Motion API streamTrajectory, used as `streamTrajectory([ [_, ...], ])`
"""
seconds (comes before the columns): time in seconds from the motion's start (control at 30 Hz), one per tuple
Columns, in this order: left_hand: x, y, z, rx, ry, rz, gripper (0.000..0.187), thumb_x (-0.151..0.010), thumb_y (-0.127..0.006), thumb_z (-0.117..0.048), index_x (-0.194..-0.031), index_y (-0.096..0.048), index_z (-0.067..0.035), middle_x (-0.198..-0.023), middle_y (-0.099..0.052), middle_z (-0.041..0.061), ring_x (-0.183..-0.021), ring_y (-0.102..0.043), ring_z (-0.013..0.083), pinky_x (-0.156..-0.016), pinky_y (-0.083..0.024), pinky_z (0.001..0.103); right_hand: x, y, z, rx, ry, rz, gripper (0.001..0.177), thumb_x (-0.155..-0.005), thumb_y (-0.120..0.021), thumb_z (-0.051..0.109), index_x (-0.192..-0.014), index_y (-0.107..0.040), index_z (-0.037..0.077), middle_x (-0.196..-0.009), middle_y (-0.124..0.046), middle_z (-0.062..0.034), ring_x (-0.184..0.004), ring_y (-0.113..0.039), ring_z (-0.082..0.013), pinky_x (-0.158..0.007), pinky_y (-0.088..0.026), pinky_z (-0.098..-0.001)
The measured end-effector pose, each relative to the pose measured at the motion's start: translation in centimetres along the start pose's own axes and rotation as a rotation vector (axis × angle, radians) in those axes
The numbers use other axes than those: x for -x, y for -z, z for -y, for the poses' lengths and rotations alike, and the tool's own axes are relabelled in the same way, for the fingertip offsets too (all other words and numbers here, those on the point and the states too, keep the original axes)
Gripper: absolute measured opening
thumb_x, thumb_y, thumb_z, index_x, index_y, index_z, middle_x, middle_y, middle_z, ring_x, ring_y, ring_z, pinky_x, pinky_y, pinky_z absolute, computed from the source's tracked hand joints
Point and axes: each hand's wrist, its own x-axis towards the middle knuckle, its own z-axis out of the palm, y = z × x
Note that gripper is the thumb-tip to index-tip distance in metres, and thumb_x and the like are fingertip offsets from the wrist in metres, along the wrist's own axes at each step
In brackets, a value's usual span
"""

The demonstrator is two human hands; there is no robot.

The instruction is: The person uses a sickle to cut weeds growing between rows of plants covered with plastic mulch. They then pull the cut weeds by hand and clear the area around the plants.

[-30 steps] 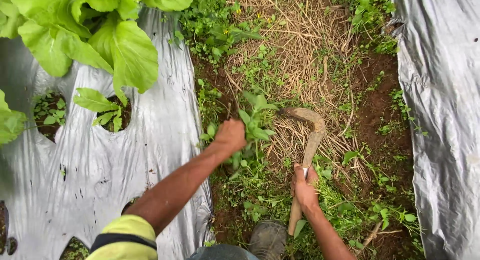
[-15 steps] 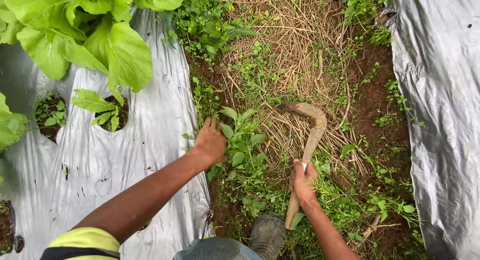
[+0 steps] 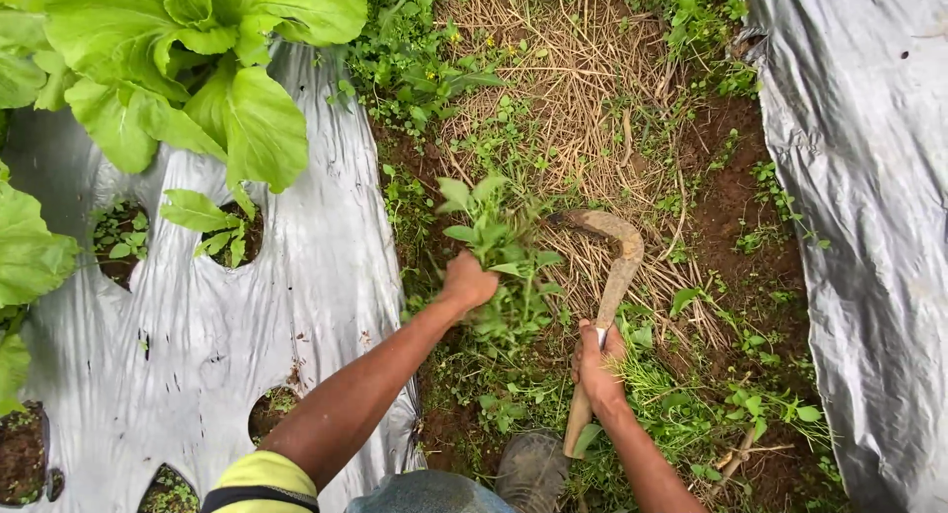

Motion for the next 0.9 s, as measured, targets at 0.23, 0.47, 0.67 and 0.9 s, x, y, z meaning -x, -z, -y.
streamTrajectory([
  [0.23,9.7,15.1,-17.0,-0.034,-0.260,0.256,0.099,-0.088,-0.071,-0.058,-0.155,-0.033,0.005,-0.156,-0.039,0.035,-0.145,-0.040,0.0493,-0.122,-0.031,0.063,0.0,0.5,-0.2,-0.030,-0.028,-0.044,0.018,-0.105,-0.055,0.025,-0.093,-0.048,0.014,-0.054,-0.046,0.0020,-0.035,-0.043,-0.0089,-0.027,-0.038,-0.0235],
  [0.47,4.1,19.7,-7.4,-1.459,-0.224,0.061,0.104,-0.072,-0.074,-0.081,-0.152,-0.045,-0.021,-0.144,-0.055,0.011,-0.131,-0.046,0.0283,-0.110,-0.031,0.046,-0.1,-0.9,0.8,-0.082,-0.025,-0.092,0.020,-0.104,-0.056,0.026,-0.090,-0.045,0.015,-0.050,-0.043,0.0023,-0.032,-0.040,-0.0079,-0.025,-0.036,-0.0237],
  [0.67,-8.4,13.9,3.0,-1.359,-0.373,-0.137,0.030,-0.107,-0.045,-0.023,-0.127,-0.066,-0.018,-0.085,-0.070,0.006,-0.074,-0.067,0.0191,-0.071,-0.060,0.033,0.2,-0.7,0.8,-0.062,-0.021,-0.109,0.019,-0.104,-0.056,0.023,-0.089,-0.047,0.015,-0.049,-0.046,0.0014,-0.030,-0.042,-0.0092,-0.023,-0.036,-0.0251],
  [0.9,3.1,12.7,-7.1,-0.374,-0.223,0.242,0.041,-0.105,-0.039,-0.012,-0.140,-0.057,0.001,-0.106,-0.072,0.024,-0.069,-0.070,0.0264,-0.067,-0.063,0.041,0.2,-1.0,0.8,-0.050,-0.002,-0.141,0.022,-0.103,-0.057,0.024,-0.086,-0.047,0.014,-0.049,-0.044,-0.0001,-0.030,-0.041,-0.0098,-0.023,-0.035,-0.0256],
])
